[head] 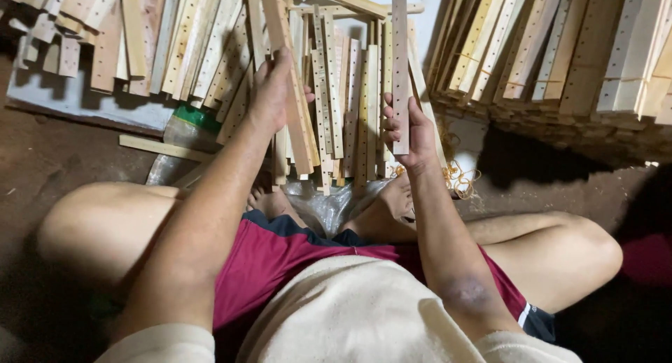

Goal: The person is sorting and organizing wooden slats on the floor, likely preparing them for frame assembly.

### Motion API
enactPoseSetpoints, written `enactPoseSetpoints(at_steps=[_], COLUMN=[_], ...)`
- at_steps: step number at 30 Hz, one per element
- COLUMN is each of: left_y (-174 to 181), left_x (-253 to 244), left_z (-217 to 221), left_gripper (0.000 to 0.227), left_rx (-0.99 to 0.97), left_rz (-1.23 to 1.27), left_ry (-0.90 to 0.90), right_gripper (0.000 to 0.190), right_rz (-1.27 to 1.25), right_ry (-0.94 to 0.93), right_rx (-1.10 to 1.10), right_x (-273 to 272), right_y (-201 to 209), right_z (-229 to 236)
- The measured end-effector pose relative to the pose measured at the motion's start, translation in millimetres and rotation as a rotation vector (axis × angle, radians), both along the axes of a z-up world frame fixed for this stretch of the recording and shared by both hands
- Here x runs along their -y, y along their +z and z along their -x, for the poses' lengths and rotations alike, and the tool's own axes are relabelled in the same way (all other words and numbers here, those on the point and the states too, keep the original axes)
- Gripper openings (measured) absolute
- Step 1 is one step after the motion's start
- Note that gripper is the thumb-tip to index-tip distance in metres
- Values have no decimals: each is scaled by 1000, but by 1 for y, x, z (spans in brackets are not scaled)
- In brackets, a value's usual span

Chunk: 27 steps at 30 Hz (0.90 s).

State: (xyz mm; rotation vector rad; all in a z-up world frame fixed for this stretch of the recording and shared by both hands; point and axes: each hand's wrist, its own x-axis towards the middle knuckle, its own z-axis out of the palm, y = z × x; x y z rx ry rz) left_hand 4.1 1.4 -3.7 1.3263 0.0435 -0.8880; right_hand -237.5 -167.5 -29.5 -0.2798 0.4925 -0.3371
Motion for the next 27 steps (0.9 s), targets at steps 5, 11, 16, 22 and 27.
enactPoseSetpoints(at_steps=[5, 11, 16, 22, 27], left_y=[4, 22, 22, 33, 29], left_x=[0, -9, -8, -12, -13], left_z=[0, 0, 0, -1, -4], left_gripper=[64, 49, 29, 21, 26], left_rx=[33, 64, 41, -95, -86], left_rz=[29, -114, -119, 75, 111], left_ry=[5, 101, 116, 34, -20], right_gripper=[45, 38, 24, 23, 44], right_rz=[-161, 1086, 1256, 1245, 1645], right_ry=[130, 213, 284, 324, 505], right_rx=[151, -892, -884, -891, -1609], right_x=[-2, -45, -87, -52, 23], right_y=[8, -12, -2, -17, -56], right_z=[-7, -28, -44, -35, 7])
